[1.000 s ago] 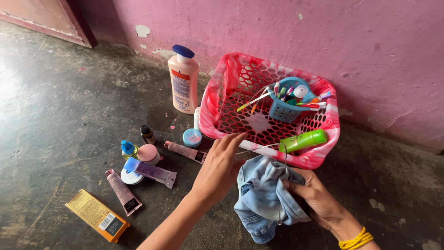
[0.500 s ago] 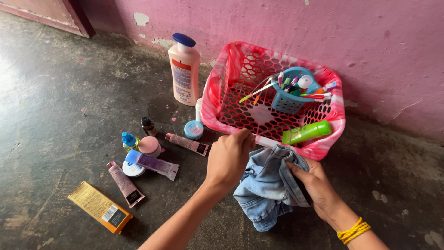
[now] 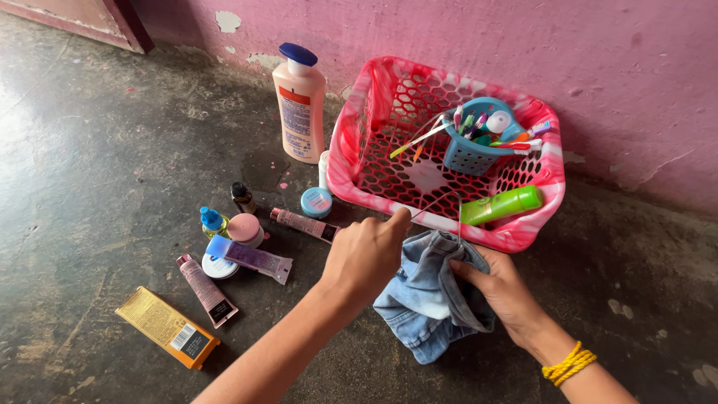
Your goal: The person sits on the floor and wipes various personal care items, including bottles, tubes, and metal tools, using a blue cloth. They handle each item individually, wiping it down and placing it into a pink plastic basket.
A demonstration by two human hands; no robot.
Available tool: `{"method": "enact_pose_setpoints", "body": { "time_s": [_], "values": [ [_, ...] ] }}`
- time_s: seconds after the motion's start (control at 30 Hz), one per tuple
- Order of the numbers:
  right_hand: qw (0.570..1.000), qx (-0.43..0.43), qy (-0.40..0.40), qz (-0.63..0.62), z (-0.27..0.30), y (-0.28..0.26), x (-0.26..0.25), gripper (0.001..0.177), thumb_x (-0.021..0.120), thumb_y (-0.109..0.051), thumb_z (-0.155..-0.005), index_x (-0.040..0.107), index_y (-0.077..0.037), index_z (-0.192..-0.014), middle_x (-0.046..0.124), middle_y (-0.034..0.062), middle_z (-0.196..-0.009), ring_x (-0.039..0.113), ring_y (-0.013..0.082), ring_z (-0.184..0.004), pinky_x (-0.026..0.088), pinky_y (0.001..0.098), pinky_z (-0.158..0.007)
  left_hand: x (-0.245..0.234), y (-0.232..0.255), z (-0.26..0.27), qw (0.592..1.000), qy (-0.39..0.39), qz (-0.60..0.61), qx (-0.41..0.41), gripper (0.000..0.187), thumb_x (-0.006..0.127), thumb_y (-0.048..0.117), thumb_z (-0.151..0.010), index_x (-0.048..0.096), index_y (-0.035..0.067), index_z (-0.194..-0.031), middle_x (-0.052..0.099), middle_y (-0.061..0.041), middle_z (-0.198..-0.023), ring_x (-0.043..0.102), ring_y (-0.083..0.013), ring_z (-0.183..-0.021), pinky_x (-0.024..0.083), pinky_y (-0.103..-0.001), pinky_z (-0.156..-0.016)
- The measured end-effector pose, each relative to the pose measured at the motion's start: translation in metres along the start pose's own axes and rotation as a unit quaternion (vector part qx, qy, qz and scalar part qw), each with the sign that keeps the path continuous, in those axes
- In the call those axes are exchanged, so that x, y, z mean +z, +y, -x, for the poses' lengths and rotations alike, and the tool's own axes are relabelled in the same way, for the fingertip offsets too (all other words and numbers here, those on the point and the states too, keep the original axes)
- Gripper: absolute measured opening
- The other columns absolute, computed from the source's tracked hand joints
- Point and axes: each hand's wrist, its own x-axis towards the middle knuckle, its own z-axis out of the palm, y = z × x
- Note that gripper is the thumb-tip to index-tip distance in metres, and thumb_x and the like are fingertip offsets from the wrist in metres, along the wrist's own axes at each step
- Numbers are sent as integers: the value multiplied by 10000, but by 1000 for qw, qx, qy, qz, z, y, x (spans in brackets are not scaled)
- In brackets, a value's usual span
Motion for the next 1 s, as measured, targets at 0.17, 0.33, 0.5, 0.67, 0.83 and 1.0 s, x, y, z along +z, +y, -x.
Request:
{"method": "enact_pose_setpoints", "body": {
  "time_s": [0.17, 0.33, 0.5, 0.67, 0.83, 1.0],
  "values": [
    [999, 14, 27, 37, 1, 25, -3, 319, 663, -247, -931, 754, -16, -1131, 774, 15, -966, 675, 68, -855, 539, 265, -788, -6, 4, -12, 983, 118, 120, -71, 145, 538, 181, -985, 634, 90, -925, 651, -239, -705, 655, -467, -713, 489, -566, -591],
    [996, 64, 34, 52, 12, 51, -12, 310, 669, -247, -934, 767, -21, -1123, 755, 23, -931, 663, 80, -813, 538, 278, -752, -33, -21, -45, 949, 256, 167, -72, 178, 555, 186, -1022, 610, 39, -936, 667, -238, -782, 670, -442, -736, 499, -538, -635],
    [977, 87, 113, -157, 6, 50, -19, 322, 590, -264, -959, 691, -59, -1187, 748, 24, -1013, 701, 122, -854, 566, 330, -791, -7, -19, -21, 963, 192, 182, -50, 130, 543, 149, -1009, 627, 51, -991, 679, -233, -790, 681, -440, -791, 519, -522, -634],
    [964, 73, 112, -230, -6, 36, 4, 340, 595, -331, -980, 689, -90, -1201, 741, 8, -1015, 686, 116, -868, 553, 316, -785, 35, 16, 11, 971, 100, 218, -12, 349, 557, 231, -1034, 571, -8, -1289, 685, -284, -1009, 665, -452, -950, 525, -505, -815],
    [939, 100, 106, -313, 2, 22, 32, 328, 647, -345, -935, 690, -137, -1185, 726, -24, -1014, 674, 112, -900, 555, 329, -805, 42, 37, 31, 984, 2, 179, -17, 590, 545, 245, -1023, 389, -80, -1490, 589, -268, -1155, 591, -434, -1058, 494, -486, -877],
    [941, 126, 119, -292, 7, 8, 36, 314, 675, -301, -877, 716, -162, -1155, 735, -25, -1014, 685, 123, -913, 552, 333, -807, 39, 36, 50, 990, 12, 104, 98, 607, 552, 100, -975, 378, -136, -1506, 558, -214, -1091, 587, -354, -1026, 512, -432, -868]
  ]
}}
